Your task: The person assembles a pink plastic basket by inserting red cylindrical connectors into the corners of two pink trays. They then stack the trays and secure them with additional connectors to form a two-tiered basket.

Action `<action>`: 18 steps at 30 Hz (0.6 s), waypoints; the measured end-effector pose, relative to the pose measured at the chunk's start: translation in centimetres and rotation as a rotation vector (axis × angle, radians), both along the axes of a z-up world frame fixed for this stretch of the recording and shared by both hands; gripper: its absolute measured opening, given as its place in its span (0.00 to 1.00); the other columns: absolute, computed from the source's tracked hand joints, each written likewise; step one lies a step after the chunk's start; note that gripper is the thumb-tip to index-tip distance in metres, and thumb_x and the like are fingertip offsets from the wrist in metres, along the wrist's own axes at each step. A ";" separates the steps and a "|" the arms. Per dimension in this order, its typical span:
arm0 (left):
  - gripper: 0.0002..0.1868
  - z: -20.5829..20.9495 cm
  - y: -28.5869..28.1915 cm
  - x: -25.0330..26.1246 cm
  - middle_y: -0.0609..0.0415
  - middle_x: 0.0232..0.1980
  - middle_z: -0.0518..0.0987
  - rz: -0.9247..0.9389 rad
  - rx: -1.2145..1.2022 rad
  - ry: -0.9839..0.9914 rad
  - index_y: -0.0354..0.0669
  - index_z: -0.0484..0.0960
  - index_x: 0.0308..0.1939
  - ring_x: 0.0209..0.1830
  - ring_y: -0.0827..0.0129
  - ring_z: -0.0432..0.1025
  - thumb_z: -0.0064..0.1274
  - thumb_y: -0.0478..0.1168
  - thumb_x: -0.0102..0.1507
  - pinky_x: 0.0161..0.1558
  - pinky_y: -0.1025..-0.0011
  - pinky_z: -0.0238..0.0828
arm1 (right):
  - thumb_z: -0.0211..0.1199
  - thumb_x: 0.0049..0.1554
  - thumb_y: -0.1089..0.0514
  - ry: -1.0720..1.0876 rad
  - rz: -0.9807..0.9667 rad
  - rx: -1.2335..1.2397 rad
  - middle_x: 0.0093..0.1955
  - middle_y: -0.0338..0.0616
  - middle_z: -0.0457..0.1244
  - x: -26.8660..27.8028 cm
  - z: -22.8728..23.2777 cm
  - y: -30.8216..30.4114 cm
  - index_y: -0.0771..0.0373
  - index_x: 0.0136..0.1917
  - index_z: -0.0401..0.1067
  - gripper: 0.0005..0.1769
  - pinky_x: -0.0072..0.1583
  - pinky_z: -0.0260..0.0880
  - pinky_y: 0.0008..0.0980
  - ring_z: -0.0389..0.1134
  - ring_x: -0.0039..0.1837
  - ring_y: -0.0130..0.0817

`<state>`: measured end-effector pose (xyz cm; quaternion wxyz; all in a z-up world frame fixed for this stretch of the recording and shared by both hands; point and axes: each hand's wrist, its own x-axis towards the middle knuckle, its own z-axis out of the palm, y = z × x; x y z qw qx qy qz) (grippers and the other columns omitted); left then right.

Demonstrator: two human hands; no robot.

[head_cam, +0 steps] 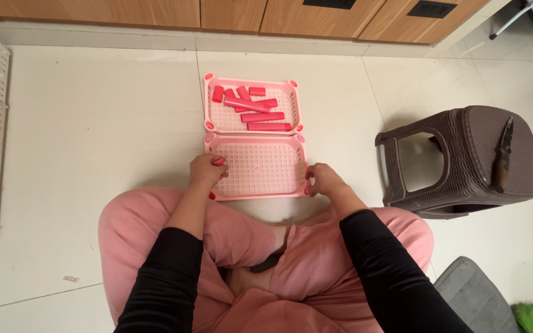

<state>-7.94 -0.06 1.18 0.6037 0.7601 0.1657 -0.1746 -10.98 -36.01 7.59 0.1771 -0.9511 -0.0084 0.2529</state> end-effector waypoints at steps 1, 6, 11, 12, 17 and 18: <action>0.16 0.0 0.0 0.1 0.49 0.42 0.86 0.004 -0.004 -0.004 0.36 0.85 0.49 0.33 0.66 0.84 0.63 0.31 0.57 0.33 0.73 0.81 | 0.84 0.34 0.69 -0.066 -0.014 0.033 0.49 0.49 0.70 0.1 -0.2 -0.4 0.67 0.50 0.77 0.30 0.50 0.73 0.35 0.71 0.49 0.37; 0.17 -0.3 0.1 0.0 0.49 0.43 0.85 0.007 -0.001 -0.014 0.36 0.84 0.51 0.33 0.66 0.83 0.63 0.30 0.58 0.33 0.73 0.81 | 0.78 0.45 0.67 0.290 -0.477 0.178 0.51 0.57 0.71 0.5 -1.5 -1.7 0.71 0.60 0.70 0.31 0.46 0.79 0.39 0.76 0.47 0.43; 0.17 -0.6 -0.1 0.0 0.49 0.42 0.86 0.001 -0.004 -0.012 0.35 0.84 0.51 0.32 0.65 0.83 0.63 0.31 0.58 0.33 0.72 0.81 | 0.76 0.46 0.66 0.340 -0.501 0.291 0.49 0.55 0.72 0.2 -3.0 -2.6 0.72 0.64 0.68 0.34 0.46 0.80 0.39 0.77 0.48 0.44; 0.17 -0.7 0.0 0.1 0.48 0.42 0.86 0.001 0.001 -0.019 0.36 0.84 0.52 0.32 0.65 0.83 0.63 0.31 0.58 0.33 0.72 0.80 | 0.76 0.46 0.66 0.345 -0.504 0.294 0.49 0.55 0.73 0.3 -3.3 -2.8 0.73 0.64 0.71 0.33 0.46 0.80 0.38 0.77 0.47 0.43; 0.17 -1.6 0.3 0.0 0.50 0.42 0.86 -0.010 0.056 -0.053 0.35 0.85 0.50 0.32 0.68 0.83 0.63 0.32 0.58 0.35 0.73 0.81 | 0.75 0.48 0.64 0.422 -0.467 0.311 0.49 0.50 0.74 0.7 -4.7 -3.7 0.71 0.64 0.72 0.31 0.47 0.79 0.38 0.77 0.48 0.40; 0.17 -1.6 0.2 0.0 0.50 0.42 0.86 -0.024 0.095 -0.079 0.35 0.85 0.51 0.32 0.69 0.83 0.63 0.33 0.58 0.35 0.73 0.80 | 0.75 0.48 0.64 0.438 -0.478 0.315 0.49 0.50 0.73 0.7 -4.8 -3.9 0.71 0.64 0.71 0.31 0.48 0.79 0.39 0.77 0.49 0.40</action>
